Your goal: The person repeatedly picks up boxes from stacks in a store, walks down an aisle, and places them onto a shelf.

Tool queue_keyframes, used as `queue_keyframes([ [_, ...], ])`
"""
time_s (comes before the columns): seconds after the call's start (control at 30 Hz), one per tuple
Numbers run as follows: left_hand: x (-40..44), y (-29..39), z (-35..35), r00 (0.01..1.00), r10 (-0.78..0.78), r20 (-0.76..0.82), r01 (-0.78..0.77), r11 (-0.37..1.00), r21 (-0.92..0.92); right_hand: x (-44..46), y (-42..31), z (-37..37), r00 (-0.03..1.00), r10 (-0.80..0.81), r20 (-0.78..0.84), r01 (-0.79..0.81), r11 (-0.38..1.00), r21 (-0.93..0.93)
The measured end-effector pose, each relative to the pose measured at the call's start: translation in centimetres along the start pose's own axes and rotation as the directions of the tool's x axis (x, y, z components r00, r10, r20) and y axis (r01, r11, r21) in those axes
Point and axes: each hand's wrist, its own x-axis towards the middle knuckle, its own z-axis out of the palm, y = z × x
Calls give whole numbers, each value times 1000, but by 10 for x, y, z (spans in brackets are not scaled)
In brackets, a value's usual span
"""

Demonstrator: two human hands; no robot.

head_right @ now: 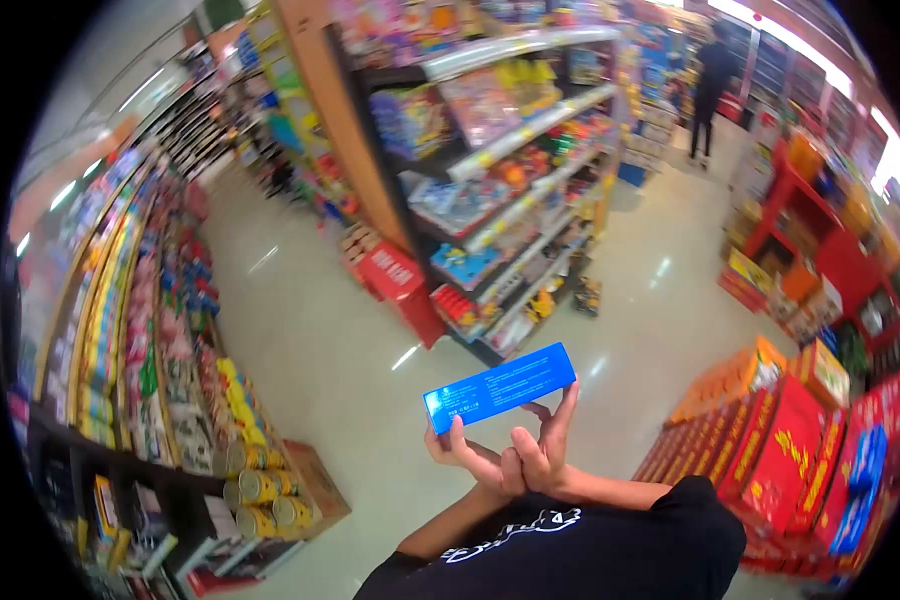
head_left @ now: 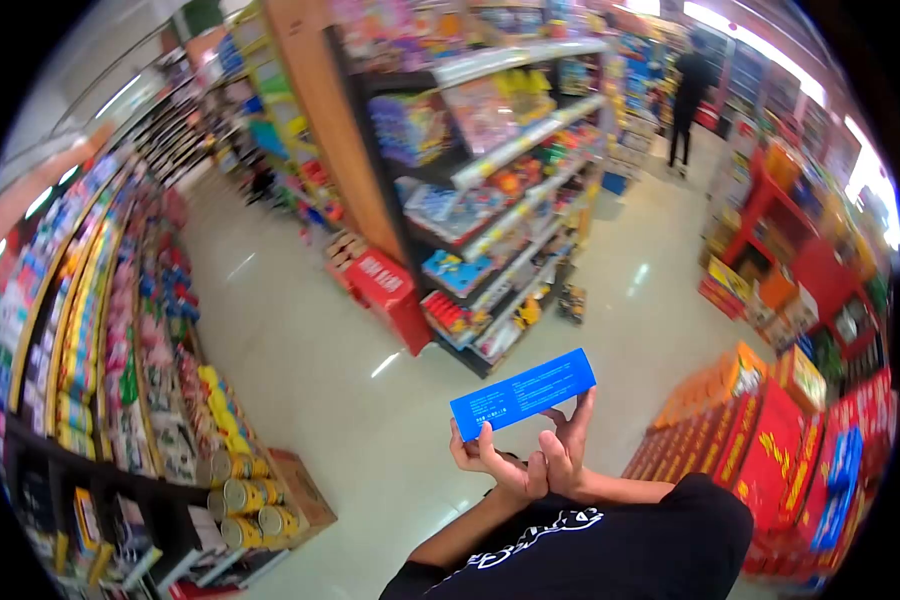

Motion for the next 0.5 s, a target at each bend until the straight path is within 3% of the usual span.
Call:
queue_keyframes([
  [0.13,46,-70,-38,995,-10,-101,23,991,135,27,54,87,989,55,134,-74,987,144],
  [0.37,165,-232,-111,992,90,-83,-61,952,301,99,133,278,945,174,276,-259,914,311],
  [0.4,192,-245,-123,998,60,-35,-44,934,356,115,142,307,943,225,246,-292,913,284],
  [0.5,250,-289,-164,999,-33,-6,31,847,531,159,153,386,895,212,393,-344,888,304],
])
